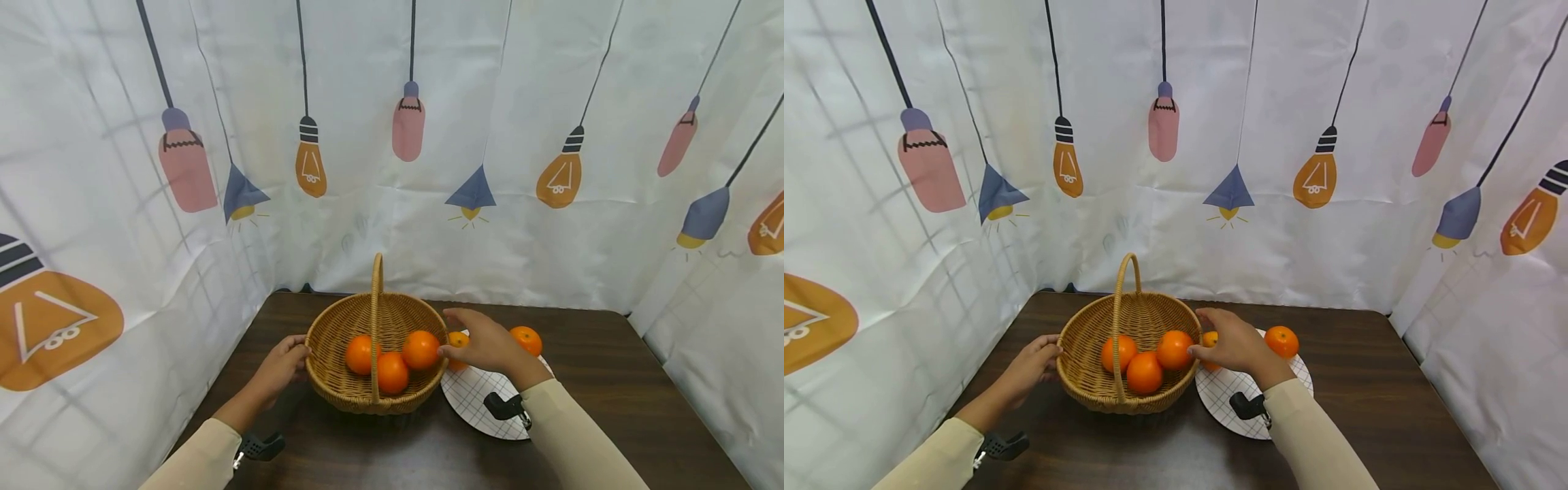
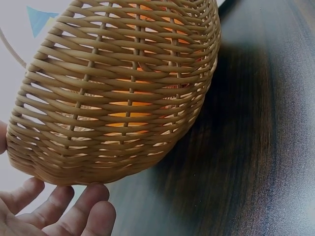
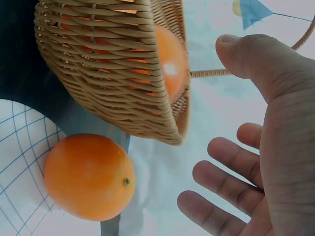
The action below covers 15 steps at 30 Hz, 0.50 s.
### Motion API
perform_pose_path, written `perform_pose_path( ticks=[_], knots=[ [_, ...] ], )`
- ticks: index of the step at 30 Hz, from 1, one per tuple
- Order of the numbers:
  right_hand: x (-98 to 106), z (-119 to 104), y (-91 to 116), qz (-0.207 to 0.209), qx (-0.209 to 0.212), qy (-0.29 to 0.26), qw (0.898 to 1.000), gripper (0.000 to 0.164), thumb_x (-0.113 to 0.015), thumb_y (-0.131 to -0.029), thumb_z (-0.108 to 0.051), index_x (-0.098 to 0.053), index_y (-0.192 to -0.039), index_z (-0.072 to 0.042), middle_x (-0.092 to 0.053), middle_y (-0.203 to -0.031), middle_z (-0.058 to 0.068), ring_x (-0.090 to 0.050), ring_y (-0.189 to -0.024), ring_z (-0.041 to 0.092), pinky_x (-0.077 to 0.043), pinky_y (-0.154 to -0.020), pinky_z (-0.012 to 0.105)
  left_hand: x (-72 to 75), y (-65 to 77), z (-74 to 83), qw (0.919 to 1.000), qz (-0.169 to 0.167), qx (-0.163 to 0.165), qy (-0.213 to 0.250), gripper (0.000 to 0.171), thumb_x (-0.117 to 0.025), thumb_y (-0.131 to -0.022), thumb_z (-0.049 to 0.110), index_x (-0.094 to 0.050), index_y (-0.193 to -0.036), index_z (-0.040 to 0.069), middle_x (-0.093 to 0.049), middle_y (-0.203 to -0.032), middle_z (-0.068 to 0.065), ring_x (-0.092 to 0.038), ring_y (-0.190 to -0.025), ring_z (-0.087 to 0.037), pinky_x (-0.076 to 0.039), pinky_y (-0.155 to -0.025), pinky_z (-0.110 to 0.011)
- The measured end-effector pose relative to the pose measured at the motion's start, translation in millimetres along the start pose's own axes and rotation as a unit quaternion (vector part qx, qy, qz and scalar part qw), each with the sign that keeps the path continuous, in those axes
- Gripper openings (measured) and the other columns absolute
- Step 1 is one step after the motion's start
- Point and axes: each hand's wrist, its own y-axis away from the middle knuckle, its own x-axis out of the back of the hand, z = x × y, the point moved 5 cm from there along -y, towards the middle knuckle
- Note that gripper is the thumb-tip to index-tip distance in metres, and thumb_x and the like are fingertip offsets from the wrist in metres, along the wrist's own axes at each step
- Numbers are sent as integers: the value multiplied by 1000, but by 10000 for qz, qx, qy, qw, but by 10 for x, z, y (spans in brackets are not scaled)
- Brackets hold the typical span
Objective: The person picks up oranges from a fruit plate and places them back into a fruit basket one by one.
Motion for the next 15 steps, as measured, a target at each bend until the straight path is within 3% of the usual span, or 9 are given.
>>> perform_pose_path(
  ticks=[15],
  knots=[
    [-25, 189, 109, 24, -81, -73, 9999, 79, -78, -86, -52, -51, -150, -14, -57, -144, 4, -56, -127, 27, -47, -101, 55, -4, 6, -1, 10000, -6, -19, 50, 53, -48, -105, 20, -36, -149, -8, -53, -135, -30, -61, -115, -41, -54, -90, -55]
  ],
)
